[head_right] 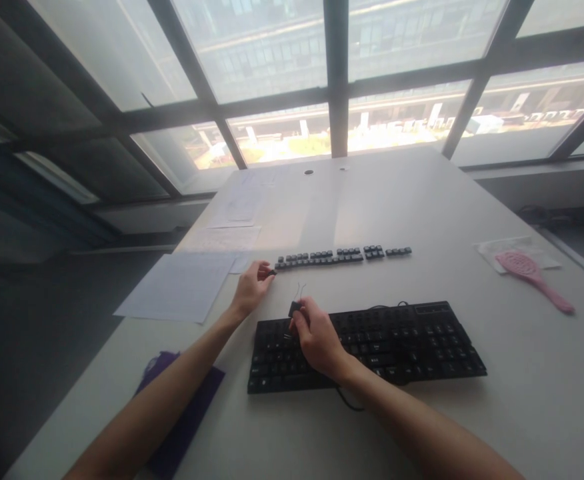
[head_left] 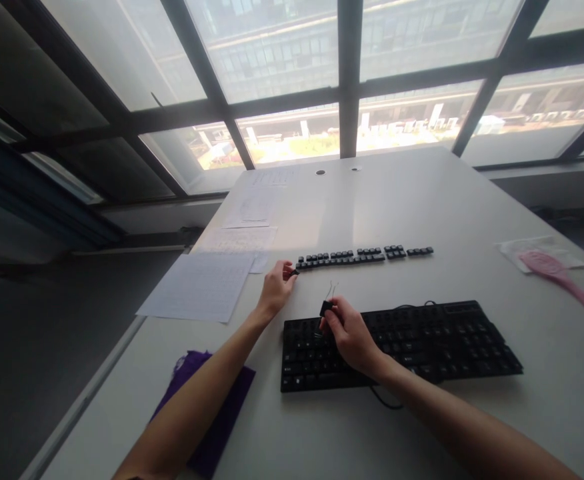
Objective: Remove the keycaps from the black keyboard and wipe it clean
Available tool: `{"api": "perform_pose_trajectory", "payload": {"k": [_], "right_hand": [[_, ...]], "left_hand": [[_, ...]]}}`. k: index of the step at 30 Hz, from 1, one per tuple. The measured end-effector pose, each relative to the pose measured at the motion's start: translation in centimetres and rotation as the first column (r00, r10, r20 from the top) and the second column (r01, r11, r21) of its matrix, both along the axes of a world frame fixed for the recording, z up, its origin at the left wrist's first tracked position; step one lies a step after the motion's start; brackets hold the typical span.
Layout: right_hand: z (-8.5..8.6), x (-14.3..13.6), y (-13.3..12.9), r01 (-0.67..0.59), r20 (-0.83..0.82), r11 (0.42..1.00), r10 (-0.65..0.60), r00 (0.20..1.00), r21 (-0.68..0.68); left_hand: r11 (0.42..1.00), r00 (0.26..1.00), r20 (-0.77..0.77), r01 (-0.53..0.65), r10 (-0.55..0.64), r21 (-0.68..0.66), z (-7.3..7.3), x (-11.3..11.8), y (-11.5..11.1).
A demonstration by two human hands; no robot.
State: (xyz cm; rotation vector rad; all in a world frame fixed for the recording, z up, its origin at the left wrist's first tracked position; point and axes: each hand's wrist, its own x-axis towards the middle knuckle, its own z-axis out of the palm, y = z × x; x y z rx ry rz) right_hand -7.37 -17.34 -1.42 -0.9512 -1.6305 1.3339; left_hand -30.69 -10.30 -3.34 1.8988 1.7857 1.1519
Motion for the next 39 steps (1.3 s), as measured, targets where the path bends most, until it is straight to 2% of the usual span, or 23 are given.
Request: {"api": "perform_pose_trajectory", "payload": {"k": [6, 16, 31, 39], "right_hand": [[0.0, 0.1, 0.1, -0.012, 0.016, 1.000, 0.012, 1.000, -0.001], [0.1, 0.1, 0.0, -0.018, 0.036, 1.000, 0.018, 0.999, -0.010], [0.2, 0.1, -0.1, 0.000, 0.012, 1.000, 0.000, 1.000, -0.016], [-0.1, 0.1, -0.1, 0.059, -0.054, 0.998, -0.060, 0.997, -0.005]], "left_hand": [[0.990, 0.991, -0.070, 0.123, -0.118, 0.066, -0.3, -0.6, 0.5], [0.998, 0.999, -0.002, 0.043, -0.043, 0.050, -1.4, -0.8, 0.8], [0.999, 0.998, 0.050, 0.031, -0.033, 0.045, -1.3, -0.8, 0.7], [0.997, 0.999, 0.024, 0.044, -0.046, 0.058, -1.0, -0.6, 0.6]]}}
